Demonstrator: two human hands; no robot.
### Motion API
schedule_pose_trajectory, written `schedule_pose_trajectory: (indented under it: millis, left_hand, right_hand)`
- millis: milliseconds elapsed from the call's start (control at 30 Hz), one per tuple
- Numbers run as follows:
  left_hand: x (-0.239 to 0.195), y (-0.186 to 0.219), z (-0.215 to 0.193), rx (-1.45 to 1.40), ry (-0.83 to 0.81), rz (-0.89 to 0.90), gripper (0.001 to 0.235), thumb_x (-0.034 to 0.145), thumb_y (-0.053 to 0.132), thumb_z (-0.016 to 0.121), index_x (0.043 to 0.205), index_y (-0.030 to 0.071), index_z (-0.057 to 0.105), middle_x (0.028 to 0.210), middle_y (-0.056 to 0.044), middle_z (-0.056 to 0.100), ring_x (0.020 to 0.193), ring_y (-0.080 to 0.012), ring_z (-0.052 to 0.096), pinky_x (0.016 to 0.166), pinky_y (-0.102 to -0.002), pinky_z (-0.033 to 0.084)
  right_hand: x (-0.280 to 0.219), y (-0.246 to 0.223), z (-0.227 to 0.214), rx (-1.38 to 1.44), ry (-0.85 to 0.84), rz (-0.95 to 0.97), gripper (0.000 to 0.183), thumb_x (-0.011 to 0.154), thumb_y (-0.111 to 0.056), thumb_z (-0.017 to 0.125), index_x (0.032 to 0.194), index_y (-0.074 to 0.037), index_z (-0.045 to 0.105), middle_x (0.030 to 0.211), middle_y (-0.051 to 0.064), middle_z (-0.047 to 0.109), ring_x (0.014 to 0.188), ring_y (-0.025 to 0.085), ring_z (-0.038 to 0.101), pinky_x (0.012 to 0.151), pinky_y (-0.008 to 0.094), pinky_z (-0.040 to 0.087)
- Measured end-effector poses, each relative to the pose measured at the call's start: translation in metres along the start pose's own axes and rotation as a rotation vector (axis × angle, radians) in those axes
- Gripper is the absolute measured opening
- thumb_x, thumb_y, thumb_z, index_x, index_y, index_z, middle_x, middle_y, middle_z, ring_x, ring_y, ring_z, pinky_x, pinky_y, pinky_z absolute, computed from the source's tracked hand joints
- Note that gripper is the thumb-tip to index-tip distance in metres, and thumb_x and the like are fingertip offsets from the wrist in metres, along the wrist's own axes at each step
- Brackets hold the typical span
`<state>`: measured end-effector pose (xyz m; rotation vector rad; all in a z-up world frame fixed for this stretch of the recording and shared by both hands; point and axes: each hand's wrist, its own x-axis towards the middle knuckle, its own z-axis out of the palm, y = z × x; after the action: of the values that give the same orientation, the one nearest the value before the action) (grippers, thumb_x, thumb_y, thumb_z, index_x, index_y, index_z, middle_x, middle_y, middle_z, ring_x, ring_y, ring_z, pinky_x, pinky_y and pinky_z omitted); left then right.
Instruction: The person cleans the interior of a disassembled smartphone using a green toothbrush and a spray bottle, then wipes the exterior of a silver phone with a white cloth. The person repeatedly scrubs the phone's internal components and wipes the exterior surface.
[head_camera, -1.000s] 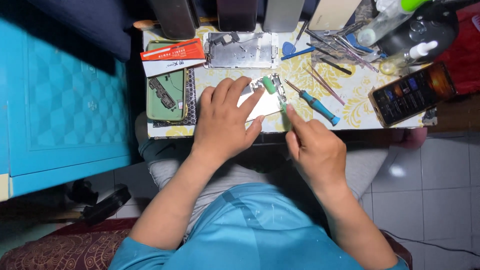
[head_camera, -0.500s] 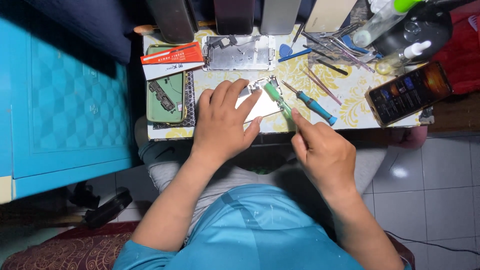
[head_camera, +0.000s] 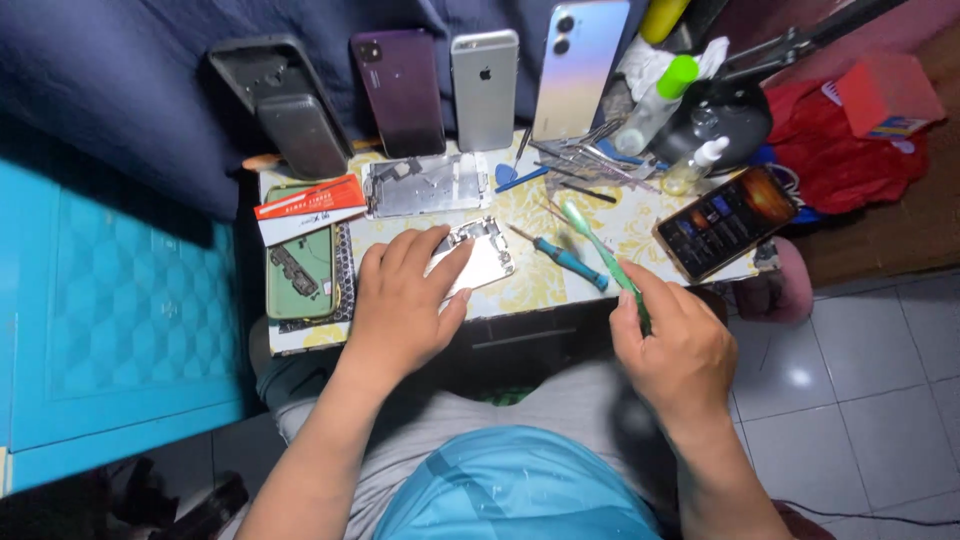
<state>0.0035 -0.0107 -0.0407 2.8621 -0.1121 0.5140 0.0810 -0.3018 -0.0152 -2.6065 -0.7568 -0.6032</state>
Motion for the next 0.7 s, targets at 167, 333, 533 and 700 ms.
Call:
schedule_pose_trajectory:
  millis: [167,333,533,700]
  left_hand:
    - [0.001,-0.013,-0.004,-0.042,0.000,0.024,0.047,0.095,0.035,0.052,0.139,0.021,0.062,0.134,-0.013,0.063,0.134,-0.0325,0.053,0.107,-0.051,0.033]
    - [-0.003,-0.009,-0.002,0.000,0.078,0.035,0.048,0.091,0.035,0.054,0.138,0.023,0.060,0.138,-0.013,0.062,0.138,-0.0341,0.051,0.110,-0.053,0.033]
    - [-0.005,-0.004,-0.004,0.043,0.166,0.001,0.048,0.090,0.044,0.061,0.132,0.022,0.064,0.136,-0.012,0.062,0.138,-0.0340,0.050,0.111,-0.052,0.036]
    - [-0.005,0.000,-0.007,0.048,0.137,-0.079,0.050,0.089,0.051,0.064,0.129,0.020,0.067,0.135,-0.012,0.063,0.139,-0.0332,0.049,0.113,-0.052,0.035]
  right_hand:
    - [0.019,0.022,0.042,-0.145,0.091,-0.047,0.022,0.097,-0.027,0.066,0.115,-0.025,0.079,0.083,-0.003,0.067,0.085,0.019,0.068,0.073,0.031,0.053]
    - [0.033,0.011,0.039,-0.086,0.028,-0.033,0.019,0.099,-0.021,0.065,0.113,-0.019,0.079,0.093,0.003,0.072,0.094,0.023,0.069,0.076,0.034,0.051]
    - [0.027,-0.005,0.045,-0.024,-0.021,-0.088,0.024,0.086,-0.043,0.076,0.099,-0.023,0.078,0.108,-0.002,0.068,0.105,0.025,0.062,0.081,0.040,0.047]
    - [0.034,0.004,0.043,-0.009,0.109,0.013,0.019,0.095,-0.039,0.075,0.093,-0.021,0.078,0.096,-0.004,0.065,0.095,0.022,0.063,0.078,0.036,0.045]
